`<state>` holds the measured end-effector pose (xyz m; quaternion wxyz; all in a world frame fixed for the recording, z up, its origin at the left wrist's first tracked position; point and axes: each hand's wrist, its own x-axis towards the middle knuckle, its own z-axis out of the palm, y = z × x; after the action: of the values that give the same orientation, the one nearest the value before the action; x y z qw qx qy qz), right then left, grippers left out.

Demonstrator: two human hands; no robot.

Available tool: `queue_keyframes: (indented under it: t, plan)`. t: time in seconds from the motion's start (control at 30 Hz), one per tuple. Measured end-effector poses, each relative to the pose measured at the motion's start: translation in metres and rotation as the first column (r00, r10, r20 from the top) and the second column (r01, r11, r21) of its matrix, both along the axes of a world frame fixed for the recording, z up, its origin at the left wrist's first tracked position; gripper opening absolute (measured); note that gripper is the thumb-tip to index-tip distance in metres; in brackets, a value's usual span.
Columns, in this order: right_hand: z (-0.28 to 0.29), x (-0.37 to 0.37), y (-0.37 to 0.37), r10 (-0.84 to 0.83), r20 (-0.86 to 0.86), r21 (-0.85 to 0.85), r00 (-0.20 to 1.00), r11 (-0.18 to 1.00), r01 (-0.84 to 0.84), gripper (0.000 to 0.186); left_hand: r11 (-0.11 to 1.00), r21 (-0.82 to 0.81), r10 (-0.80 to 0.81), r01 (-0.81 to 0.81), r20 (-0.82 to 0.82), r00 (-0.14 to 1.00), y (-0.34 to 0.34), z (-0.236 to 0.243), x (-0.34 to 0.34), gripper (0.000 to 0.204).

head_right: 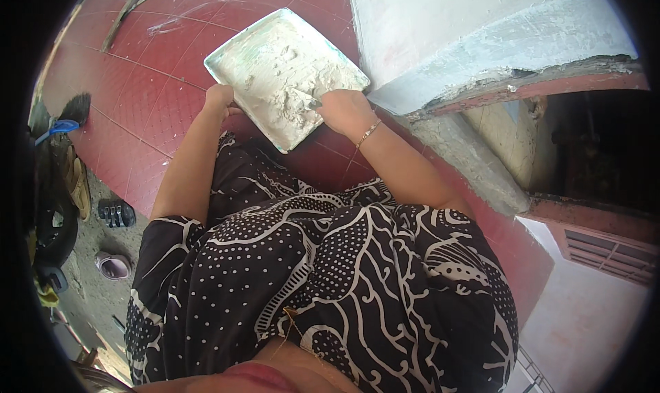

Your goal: The person applies a plaster-like material to a damaged section of a wall using a putty knife. The person mixes the material in a tray, scoops it onto the tool, and spreads it into the gaps on the wall edge before smoothing it with their fingers.

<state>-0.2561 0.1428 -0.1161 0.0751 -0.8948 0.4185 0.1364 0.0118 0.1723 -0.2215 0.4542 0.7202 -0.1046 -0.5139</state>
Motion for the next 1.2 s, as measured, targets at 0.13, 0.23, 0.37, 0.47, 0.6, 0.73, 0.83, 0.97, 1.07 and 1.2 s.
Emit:
queue_keyframes:
  t: [0.13, 0.23, 0.37, 0.47, 0.6, 0.73, 0.83, 0.97, 1.07, 1.2]
  plan:
    - [0.041, 0.003, -0.021, 0.105, -0.066, -0.101, 0.992, 0.989, -0.112, 0.028, 1.000, 0.019, -0.021, 0.021, 0.029, 0.999, 0.005, 0.009, -0.001, 0.029]
    - [0.063, 0.012, -0.061, 0.023, -0.175, -0.221, 0.984, 0.973, -0.062, 0.025, 1.000, 0.018, 0.002, -0.003, 0.059, 0.998, 0.000, -0.004, 0.004, 0.030]
    - [0.018, 0.018, -0.104, -0.014, -0.315, -0.298, 0.949, 0.951, -0.085, 0.019, 0.999, -0.035, -0.014, 0.015, 0.019, 1.000, -0.005, -0.008, 0.002, 0.029]
    - [-0.006, 0.033, -0.095, -0.001, -0.459, -0.319, 0.889, 0.933, -0.164, 0.020, 0.999, 0.010, -0.031, 0.031, 0.005, 1.000, -0.002, -0.006, 0.004, 0.029]
    - [-0.017, 0.038, -0.073, 0.054, -0.615, -0.194, 0.787, 0.957, -0.218, 0.021, 1.000, -0.017, 0.020, -0.022, -0.068, 0.997, 0.002, 0.002, -0.001, 0.030]
    - [-0.018, 0.015, -0.068, 0.025, -0.550, -0.112, 0.835, 0.988, -0.104, 0.021, 0.999, -0.047, 0.013, -0.017, -0.075, 0.997, 0.004, 0.009, -0.001, 0.030]
    - [-0.009, 0.000, -0.062, -0.009, -0.425, -0.075, 0.905, 0.997, -0.025, 0.018, 0.999, -0.050, 0.001, -0.004, -0.050, 0.999, 0.004, 0.011, -0.002, 0.029]
    - [-0.006, 0.005, -0.024, 0.027, -0.271, -0.068, 0.962, 0.997, -0.047, 0.016, 0.999, -0.045, -0.003, 0.002, -0.020, 1.000, 0.001, 0.003, 0.000, 0.028]
    - [0.003, 0.003, -0.018, 0.027, -0.233, -0.077, 0.972, 0.996, -0.046, 0.016, 1.000, -0.020, 0.013, -0.013, 0.001, 1.000, 0.002, 0.000, -0.001, 0.027]
    - [0.020, -0.009, -0.032, -0.027, -0.132, -0.172, 0.991, 0.985, 0.004, 0.018, 1.000, -0.020, 0.005, -0.005, -0.033, 0.999, 0.002, -0.003, 0.004, 0.028]
